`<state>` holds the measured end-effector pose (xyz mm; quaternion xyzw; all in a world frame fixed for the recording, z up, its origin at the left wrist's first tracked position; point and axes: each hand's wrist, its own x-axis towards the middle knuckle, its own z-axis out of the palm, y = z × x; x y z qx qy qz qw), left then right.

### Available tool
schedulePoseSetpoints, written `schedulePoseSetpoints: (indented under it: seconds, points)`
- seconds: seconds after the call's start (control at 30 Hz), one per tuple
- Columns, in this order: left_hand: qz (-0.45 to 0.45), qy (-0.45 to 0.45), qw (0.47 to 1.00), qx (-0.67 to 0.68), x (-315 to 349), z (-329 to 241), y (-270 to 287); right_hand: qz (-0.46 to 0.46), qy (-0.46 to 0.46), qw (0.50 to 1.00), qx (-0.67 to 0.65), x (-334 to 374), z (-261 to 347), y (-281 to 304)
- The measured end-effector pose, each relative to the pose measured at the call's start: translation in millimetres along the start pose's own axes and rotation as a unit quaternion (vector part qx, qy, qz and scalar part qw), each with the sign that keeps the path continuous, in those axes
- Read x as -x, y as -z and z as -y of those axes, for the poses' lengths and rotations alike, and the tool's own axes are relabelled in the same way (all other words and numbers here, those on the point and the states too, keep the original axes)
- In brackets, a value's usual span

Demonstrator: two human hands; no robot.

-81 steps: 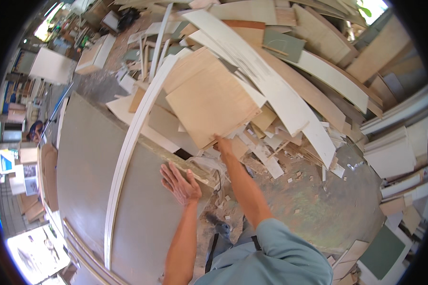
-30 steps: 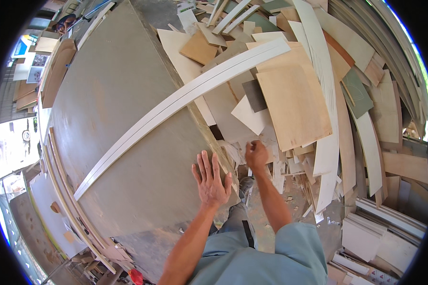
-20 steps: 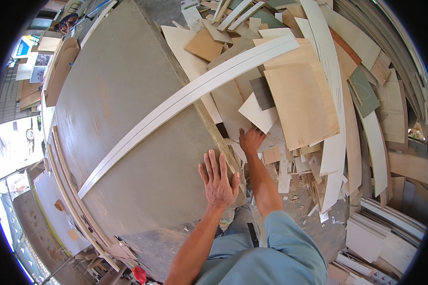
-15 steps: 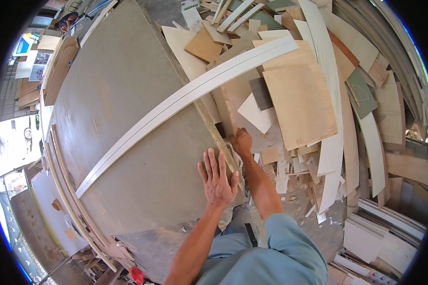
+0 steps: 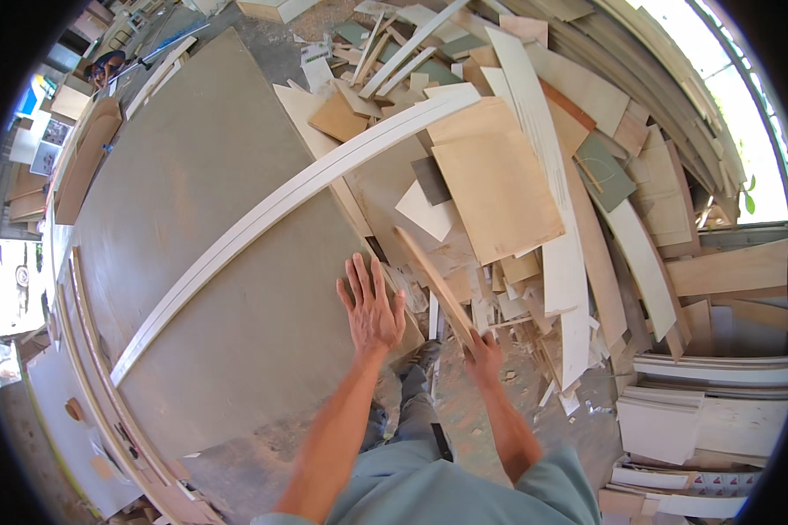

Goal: The person measures and aligns wooden strips on a large workbench. They use a measuring tape to mark lengths, a hammer to secure parts, and move various wooden components around the workspace.

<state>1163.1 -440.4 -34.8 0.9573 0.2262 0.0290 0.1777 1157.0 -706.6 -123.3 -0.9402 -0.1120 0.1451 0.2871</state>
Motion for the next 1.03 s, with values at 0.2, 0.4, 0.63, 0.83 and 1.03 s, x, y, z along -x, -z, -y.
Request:
schedulePoseSetpoints:
  seconds: [0.2, 0.4, 0.63, 0.83, 1.03]
  points:
    - [0.008, -0.095, 0.977, 0.19, 17.1, 39.1, -10.2, -0.052, -0.054, 0.972, -0.222, 157.0, -7.1, 76.8]
    - [0.007, 0.061, 0.78, 0.623, 156.9, 111.4, 25.9, -0.108, -0.057, 0.915, -0.384, 243.7, 59.5, 63.1]
    - [0.013, 0.108, 0.759, 0.641, 405.6, 255.2, 122.8, 0.032, -0.031, 0.859, -0.511, 288.0, 220.4, -116.3]
    - [-0.229, 0.246, 0.688, 0.643, 550.1, 383.3, 192.1, 0.305, 0.004, 0.79, -0.532, 386.7, 406.6, -246.8]
    - [-0.343, 0.312, 0.662, 0.589, 611.2, 502.7, 219.3, 0.404, 0.056, 0.829, -0.381, 429.5, 494.9, -360.2]
